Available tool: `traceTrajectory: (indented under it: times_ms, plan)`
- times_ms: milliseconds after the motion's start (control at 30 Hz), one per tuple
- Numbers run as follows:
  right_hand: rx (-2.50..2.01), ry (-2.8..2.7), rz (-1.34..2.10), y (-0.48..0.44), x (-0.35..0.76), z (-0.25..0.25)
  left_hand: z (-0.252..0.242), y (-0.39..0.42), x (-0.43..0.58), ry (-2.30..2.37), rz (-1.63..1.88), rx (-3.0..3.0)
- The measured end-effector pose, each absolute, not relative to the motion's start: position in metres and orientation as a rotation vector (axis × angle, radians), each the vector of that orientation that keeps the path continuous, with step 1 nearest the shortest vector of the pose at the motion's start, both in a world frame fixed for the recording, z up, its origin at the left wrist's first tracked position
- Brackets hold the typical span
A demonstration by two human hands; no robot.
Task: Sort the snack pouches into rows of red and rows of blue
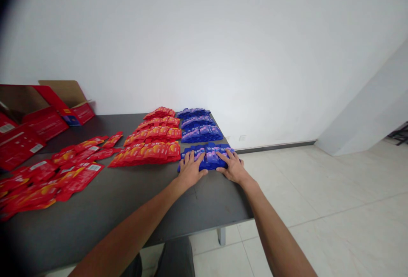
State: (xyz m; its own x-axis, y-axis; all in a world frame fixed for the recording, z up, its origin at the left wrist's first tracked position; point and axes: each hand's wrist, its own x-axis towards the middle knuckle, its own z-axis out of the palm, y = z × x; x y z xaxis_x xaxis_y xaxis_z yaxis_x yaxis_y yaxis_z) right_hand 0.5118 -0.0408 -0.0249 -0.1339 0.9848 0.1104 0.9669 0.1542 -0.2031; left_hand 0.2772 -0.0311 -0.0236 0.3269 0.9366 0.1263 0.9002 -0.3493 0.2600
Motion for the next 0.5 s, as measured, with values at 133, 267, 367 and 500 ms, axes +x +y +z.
traceTrajectory:
  times_ms: [133,267,367,500]
  plan:
    - [-1.912,-2.204,0.144,-0.027,0.509,-0.025,-0.024,-0.018,0.276,1.726,0.381,2.435]
    - [-1.912,-2.2,0.149,-0.016,0.506,-0.025,-0.025,-0.008,0.275,1.74,0.373,2.418]
    - [-1.901,-2.203,0.155,-0.009,0.505,-0.025,-0.025,-0.003,0.274,1.745,0.378,2.426]
    - [-1.871,-2.206,0.149,0.0,0.503,-0.025,-0.024,0.004,0.271,1.758,0.398,2.432]
